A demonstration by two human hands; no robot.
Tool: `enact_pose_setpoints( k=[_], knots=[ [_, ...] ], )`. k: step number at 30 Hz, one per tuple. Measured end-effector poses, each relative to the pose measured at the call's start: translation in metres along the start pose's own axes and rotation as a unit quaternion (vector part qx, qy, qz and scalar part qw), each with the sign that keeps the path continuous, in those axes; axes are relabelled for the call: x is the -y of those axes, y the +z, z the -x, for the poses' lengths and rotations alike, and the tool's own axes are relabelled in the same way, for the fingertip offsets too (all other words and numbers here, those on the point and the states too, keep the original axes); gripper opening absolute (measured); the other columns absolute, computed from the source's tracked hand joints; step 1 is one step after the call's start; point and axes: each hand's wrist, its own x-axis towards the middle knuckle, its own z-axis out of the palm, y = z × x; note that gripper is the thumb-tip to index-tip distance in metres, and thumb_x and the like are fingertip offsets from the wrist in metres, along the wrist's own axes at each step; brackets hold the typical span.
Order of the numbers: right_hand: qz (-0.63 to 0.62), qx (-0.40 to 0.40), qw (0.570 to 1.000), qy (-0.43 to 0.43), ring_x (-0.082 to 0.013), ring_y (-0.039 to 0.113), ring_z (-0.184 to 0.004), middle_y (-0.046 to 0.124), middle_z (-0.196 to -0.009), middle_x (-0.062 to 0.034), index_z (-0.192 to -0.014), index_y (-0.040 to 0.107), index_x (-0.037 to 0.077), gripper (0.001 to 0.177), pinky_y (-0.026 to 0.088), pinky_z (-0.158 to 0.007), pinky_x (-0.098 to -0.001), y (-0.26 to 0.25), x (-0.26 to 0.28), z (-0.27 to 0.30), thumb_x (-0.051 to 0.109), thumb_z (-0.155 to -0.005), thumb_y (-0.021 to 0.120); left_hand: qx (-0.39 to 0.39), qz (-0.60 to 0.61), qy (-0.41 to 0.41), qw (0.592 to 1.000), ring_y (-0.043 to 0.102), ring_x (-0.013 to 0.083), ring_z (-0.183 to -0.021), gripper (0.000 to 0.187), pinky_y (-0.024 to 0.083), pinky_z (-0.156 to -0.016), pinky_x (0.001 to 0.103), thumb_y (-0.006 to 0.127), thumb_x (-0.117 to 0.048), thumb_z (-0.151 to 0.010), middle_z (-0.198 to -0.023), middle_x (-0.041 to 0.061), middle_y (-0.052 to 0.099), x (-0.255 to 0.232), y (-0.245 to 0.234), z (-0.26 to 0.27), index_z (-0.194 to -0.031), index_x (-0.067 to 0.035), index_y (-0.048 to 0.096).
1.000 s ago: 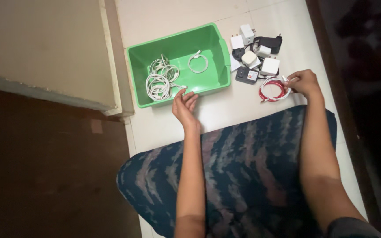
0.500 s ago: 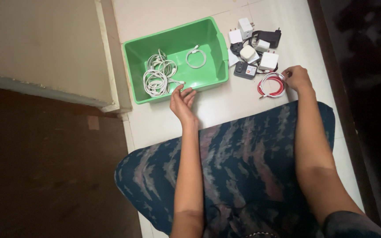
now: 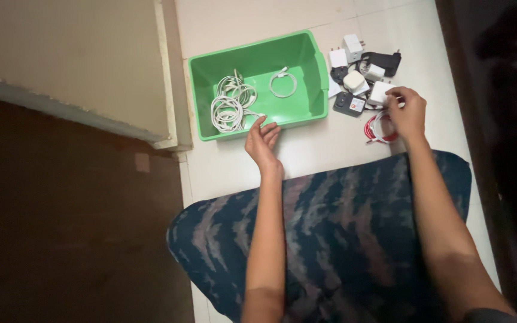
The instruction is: The person sits on the floor and sorts a green bin of tangled cables and chargers. They remove each item, separate chargers from cables, and place them into distinct piles on the floor. The bin is emptied and set aside as the sorting continues.
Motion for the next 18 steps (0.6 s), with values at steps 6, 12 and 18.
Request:
enact_pose_setpoints(
  k=[6,12,18],
  knots=[
    [-0.181,-0.025,0.982,-0.039,-0.0089,0.064,-0.088,0.072,-0.102,-0.0063,-0.115,0.072,-0.001,0.015,0.051,-0.072,-0.0245,0.039,0.089,0.001,0.001,-0.102,0.064,0.019,0.05,-0.033,0.998,0.074,0.0252,-0.102,0.041,0.056,-0.091,0.032,0.045,-0.028,-0.105,-0.108,0.017,0.074,-0.002,0.001,-0.002,-0.128,-0.001,0.065],
    [-0.378,0.048,0.924,0.041,-0.0127,0.068,-0.09,0.069,-0.108,-0.0077,-0.124,0.064,-0.001,0.027,0.058,-0.079,-0.028,0.147,0.124,-0.02,0.001,-0.098,0.06,0.023,0.066,-0.055,0.996,0.072,0.0283,-0.109,0.041,0.055,-0.094,0.035,0.044,-0.024,-0.106,-0.117,0.022,0.072,-0.008,0.002,-0.003,-0.134,0.001,0.061],
    [-0.606,0.044,0.586,0.535,-0.037,0.052,-0.123,0.047,-0.141,-0.0202,-0.147,0.043,0.002,0.062,0.05,-0.103,-0.0514,0.268,0.08,-0.072,0.019,-0.092,0.067,0.013,0.064,-0.056,0.996,0.073,0.0282,-0.107,0.043,0.056,-0.094,0.034,0.044,-0.025,-0.105,-0.116,0.023,0.072,-0.006,0.004,-0.002,-0.134,0.002,0.061]
  ],
)
